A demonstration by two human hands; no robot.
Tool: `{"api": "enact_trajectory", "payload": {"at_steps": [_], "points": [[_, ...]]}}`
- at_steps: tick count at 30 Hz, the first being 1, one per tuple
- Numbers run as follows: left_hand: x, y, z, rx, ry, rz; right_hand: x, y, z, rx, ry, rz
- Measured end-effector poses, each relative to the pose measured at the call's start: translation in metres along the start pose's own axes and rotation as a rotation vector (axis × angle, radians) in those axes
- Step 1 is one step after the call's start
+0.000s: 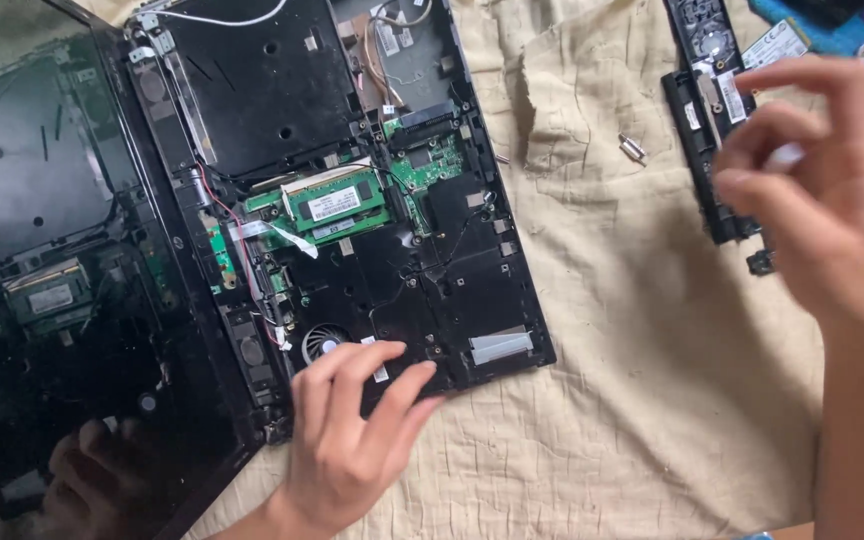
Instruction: Disassembling a laptop to remove the optical drive and manipulate internal components using a tool.
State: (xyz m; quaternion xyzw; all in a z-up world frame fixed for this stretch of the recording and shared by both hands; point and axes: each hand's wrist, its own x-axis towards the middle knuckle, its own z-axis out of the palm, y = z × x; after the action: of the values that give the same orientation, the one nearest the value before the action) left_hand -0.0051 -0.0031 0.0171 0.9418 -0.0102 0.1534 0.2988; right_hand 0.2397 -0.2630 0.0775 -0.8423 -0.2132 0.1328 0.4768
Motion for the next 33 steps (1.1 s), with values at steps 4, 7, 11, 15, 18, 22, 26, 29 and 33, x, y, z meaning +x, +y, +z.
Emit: {"api": "enact_trajectory", "payload": {"at_steps": [4, 7, 11, 15, 18, 22, 26, 29, 33], "points": [[-0.008, -0.004, -0.007, 0.104, -0.003, -0.091, -0.009, -0.012, 0.026, -0.078, -0.051, -0.132], [-0.013, -0.008, -0.010, 0.202, 0.052, -0.058, -0.007, -0.001, 0.034, -0.244, -0.091, -0.329], [-0.019, -0.014, -0.031, 0.373, 0.056, -0.013, -0.005, 0.005, 0.068, -0.244, -0.149, -0.364], [-0.026, -0.009, -0.040, 0.332, 0.077, -0.016, -0.004, 0.009, 0.067, -0.356, -0.289, -0.467], [-0.028, -0.005, -0.044, 0.352, 0.187, -0.022, -0.005, 0.016, 0.072, -0.469, -0.346, -0.459], [-0.040, -0.014, -0.048, 0.335, 0.201, 0.041, -0.009, 0.011, 0.073, -0.409, -0.323, -0.453], [-0.043, -0.018, -0.049, 0.322, 0.181, 0.043, -0.013, 0.008, 0.081, -0.433, -0.297, -0.465], [-0.038, -0.015, -0.046, 0.291, 0.168, 0.030, -0.016, 0.011, 0.091, -0.361, -0.300, -0.482], [-0.018, -0.008, -0.040, 0.277, 0.171, 0.035, -0.005, -0.078, 0.117, 0.153, -0.505, 1.043]]}}
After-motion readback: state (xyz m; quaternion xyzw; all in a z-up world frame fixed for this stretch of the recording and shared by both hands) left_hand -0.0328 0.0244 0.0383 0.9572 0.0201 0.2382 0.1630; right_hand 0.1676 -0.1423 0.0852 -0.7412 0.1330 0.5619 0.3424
